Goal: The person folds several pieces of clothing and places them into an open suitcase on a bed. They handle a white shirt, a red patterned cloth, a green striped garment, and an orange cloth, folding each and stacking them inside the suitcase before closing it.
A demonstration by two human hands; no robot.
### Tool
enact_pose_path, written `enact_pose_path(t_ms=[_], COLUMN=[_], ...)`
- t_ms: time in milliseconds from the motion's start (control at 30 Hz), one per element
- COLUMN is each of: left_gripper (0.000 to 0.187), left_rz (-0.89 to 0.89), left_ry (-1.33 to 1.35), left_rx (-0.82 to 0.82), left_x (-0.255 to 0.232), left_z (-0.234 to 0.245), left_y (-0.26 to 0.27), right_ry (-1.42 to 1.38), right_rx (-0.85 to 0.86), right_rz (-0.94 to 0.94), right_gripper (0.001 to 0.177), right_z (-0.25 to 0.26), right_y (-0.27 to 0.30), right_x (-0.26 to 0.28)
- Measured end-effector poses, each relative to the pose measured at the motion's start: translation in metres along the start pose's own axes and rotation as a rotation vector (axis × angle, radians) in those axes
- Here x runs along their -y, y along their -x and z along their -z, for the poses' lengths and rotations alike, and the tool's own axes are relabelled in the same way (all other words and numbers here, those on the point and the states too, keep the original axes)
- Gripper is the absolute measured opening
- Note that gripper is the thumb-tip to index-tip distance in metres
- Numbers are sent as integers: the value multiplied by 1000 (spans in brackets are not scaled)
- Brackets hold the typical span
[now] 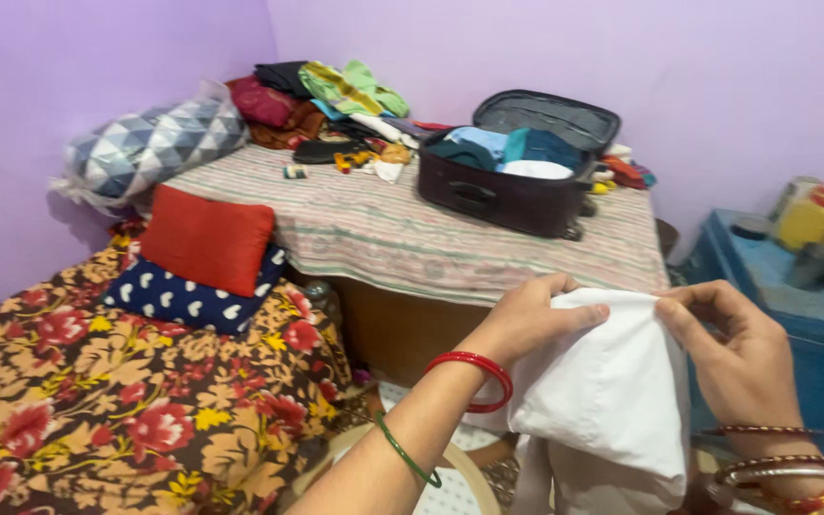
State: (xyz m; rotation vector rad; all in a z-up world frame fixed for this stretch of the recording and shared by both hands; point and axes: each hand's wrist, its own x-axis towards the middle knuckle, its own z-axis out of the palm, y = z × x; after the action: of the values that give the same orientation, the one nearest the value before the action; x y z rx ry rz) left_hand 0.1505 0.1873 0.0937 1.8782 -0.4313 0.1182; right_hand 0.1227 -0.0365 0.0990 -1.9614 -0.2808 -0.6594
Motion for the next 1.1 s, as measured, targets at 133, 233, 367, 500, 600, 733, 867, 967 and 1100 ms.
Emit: enact_pose_path(t_ms=[133,233,367,500,600,733,867,967,1100], left_gripper=[40,35,36,39,41,42,52,56,65], left_rz=[51,32,-214,-319,-322,-335,-234,-69,-23], left_ry=[234,153,-17,-119,-425,-395,-449,-476,-171], left_rx=[64,-11,-166,-98,-14,-32,-53,-13,51], left_x=[33,52,65,71,75,79,92,108,130], left_z=[55,86,102,118,124,146,175,208,219], left_y=[-15,-30,-65,-101,-125,-164,-191,-191,-183], right_ry=[-56,-149,-215,-289,-292,-294,-390,-403,-320], right_rx=[25,50,114,213,395,541,447,374,310], right_rz=[-35,-72,-157,-106,-165,-73,6,-21,48], right_gripper=[18,18,19,21,40,24,20,19,16], right_z=[-47,-75,-111,-139,-157,-184,-198,-205,-220], right_y=[-25,-40,-62,-98,-134,-181,-221,-252,-270], right_x=[-4,-17,-37,-49,-55,-68,-89,-96,-100])
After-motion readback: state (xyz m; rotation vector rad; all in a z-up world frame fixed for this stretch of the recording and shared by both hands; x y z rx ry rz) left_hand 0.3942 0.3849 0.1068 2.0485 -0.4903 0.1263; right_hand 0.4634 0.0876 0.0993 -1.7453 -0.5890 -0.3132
